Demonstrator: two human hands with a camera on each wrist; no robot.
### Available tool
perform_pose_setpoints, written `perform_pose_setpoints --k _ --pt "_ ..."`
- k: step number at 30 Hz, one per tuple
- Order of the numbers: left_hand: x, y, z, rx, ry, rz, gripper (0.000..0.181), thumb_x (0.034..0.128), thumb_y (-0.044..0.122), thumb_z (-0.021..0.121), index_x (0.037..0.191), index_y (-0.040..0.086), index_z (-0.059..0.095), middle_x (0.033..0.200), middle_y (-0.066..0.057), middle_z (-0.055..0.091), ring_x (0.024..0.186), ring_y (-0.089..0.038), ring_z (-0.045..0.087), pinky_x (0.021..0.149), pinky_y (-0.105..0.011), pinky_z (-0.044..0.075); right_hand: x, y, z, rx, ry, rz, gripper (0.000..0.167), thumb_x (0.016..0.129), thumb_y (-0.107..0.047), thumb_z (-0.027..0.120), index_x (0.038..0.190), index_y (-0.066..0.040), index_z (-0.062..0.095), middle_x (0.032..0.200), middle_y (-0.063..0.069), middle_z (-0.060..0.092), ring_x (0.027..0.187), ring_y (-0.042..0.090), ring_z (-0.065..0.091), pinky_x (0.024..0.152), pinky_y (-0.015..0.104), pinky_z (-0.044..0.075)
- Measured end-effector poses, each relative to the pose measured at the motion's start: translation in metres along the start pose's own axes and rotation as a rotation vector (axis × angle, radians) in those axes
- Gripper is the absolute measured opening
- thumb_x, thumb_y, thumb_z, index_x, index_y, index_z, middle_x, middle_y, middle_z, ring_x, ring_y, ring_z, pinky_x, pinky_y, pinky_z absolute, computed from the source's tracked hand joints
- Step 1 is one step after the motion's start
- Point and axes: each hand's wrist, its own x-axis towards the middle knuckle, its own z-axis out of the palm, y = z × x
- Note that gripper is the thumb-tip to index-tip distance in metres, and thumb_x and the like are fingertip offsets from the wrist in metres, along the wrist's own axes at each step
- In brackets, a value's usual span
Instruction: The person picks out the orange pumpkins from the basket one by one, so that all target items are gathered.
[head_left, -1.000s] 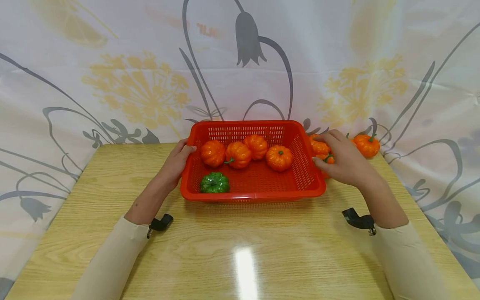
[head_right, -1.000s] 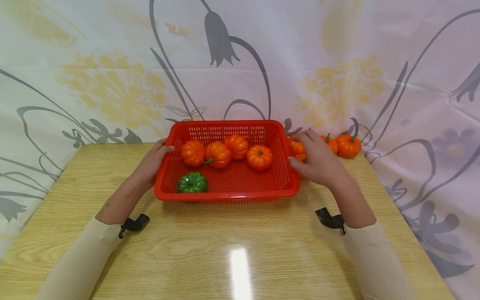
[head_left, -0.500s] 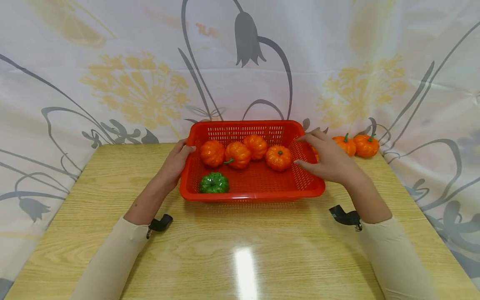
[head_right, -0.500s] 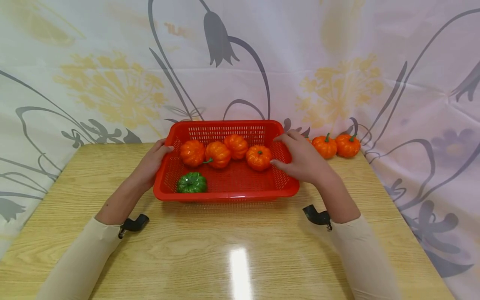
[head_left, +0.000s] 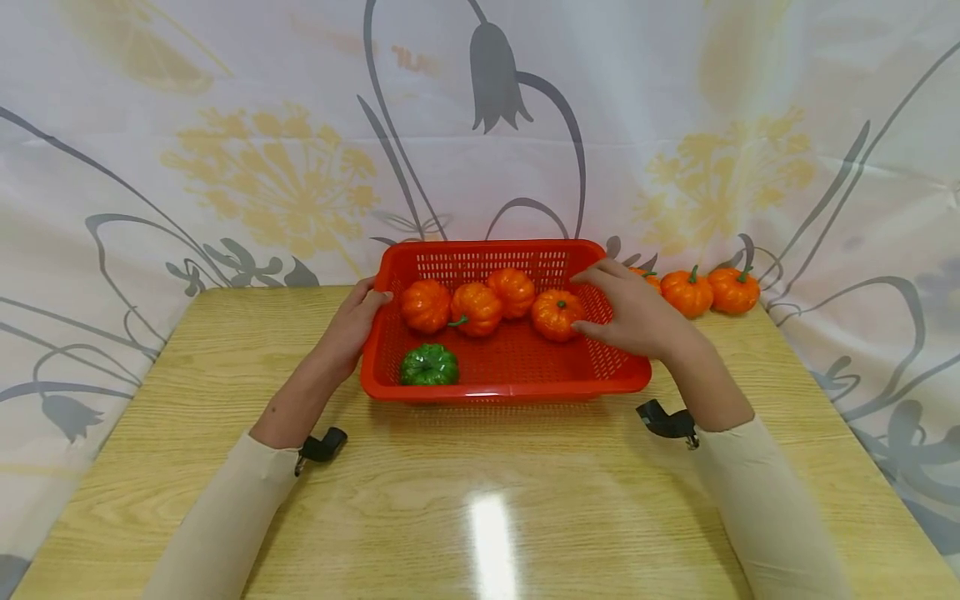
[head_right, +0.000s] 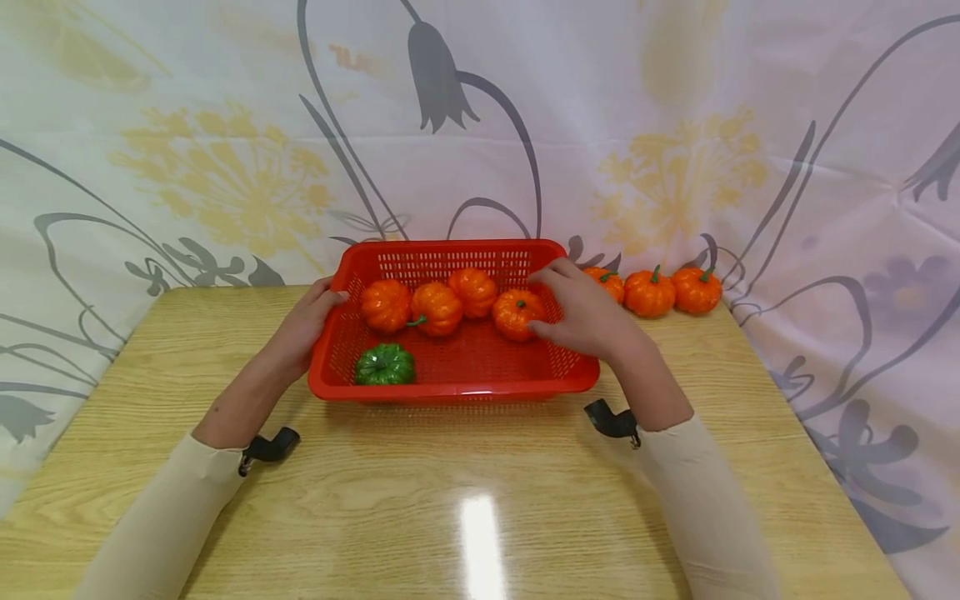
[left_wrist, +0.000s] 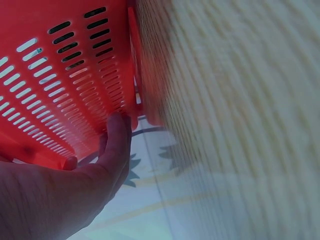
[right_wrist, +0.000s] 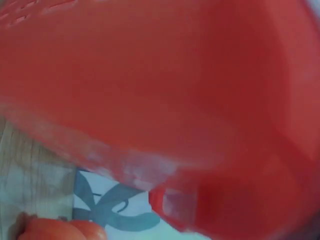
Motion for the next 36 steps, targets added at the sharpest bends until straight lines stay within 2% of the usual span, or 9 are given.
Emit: perform_pose_setpoints --k 8,14,18,22,28,36 --pt "0.0 0.001 0.0 0.007 -0.009 0.002 0.06 0.1095 0.032 0.043 0.165 0.012 0.031 0.155 -0.019 0.05 0.133 -0.034 0.058 0.092 -0.026 0.058 0.013 -0.002 0.009 -0.038 -0.004 0.018 0.053 0.095 -0.024 0.079 0.137 0.004 0.062 0.133 0.021 0.056 0.117 0.04 0.06 0.106 0.057 0.05" --pt "0.0 0.002 0.001 0.01 -0.014 0.0 0.06 0.1095 0.032 0.043 0.165 0.012 0.031 0.155 -0.018 0.05 0.134 -0.035 0.058 0.095 -0.029 0.058 0.025 -0.003 0.02 -0.172 -0.028 0.017 0.052 0.096 -0.026 0.077 0.132 0.008 0.062 0.124 0.023 0.057 0.106 0.038 0.061 0.098 0.054 0.054" --pt "0.001 0.002 0.001 0.011 -0.012 -0.002 0.06 0.1092 0.032 0.043 0.165 0.013 0.03 0.155 -0.018 0.05 0.133 -0.035 0.059 0.095 -0.029 0.059 0.029 -0.003 0.026 -0.261 -0.052 0.003 0.049 0.095 -0.026 0.079 0.13 0.006 0.066 0.119 0.023 0.06 0.107 0.039 0.06 0.101 0.053 0.053" --pt "0.001 0.001 0.001 0.014 -0.007 -0.005 0.06 0.1089 0.032 0.043 0.165 0.013 0.031 0.155 -0.019 0.05 0.133 -0.035 0.059 0.094 -0.028 0.059 0.029 -0.002 0.03 -0.314 -0.063 -0.013 0.05 0.093 -0.024 0.082 0.133 0.002 0.068 0.122 0.023 0.062 0.109 0.039 0.062 0.101 0.053 0.054" --pt "0.0 0.001 0.0 0.02 -0.002 -0.009 0.06 0.109 0.031 0.043 0.165 0.013 0.031 0.155 -0.018 0.05 0.134 -0.034 0.058 0.094 -0.027 0.058 0.028 -0.003 0.032 -0.327 -0.082 -0.022 0.054 0.091 -0.023 0.084 0.137 0.0 0.065 0.132 0.023 0.062 0.119 0.041 0.062 0.105 0.055 0.053" --pt "0.0 0.0 -0.001 0.018 -0.005 -0.007 0.06 0.1092 0.032 0.043 0.166 0.014 0.03 0.155 -0.018 0.05 0.134 -0.034 0.058 0.095 -0.028 0.058 0.029 -0.003 0.033 -0.341 -0.079 -0.053 0.057 0.092 -0.027 0.083 0.137 0.001 0.062 0.131 0.019 0.062 0.117 0.039 0.064 0.102 0.053 0.055"
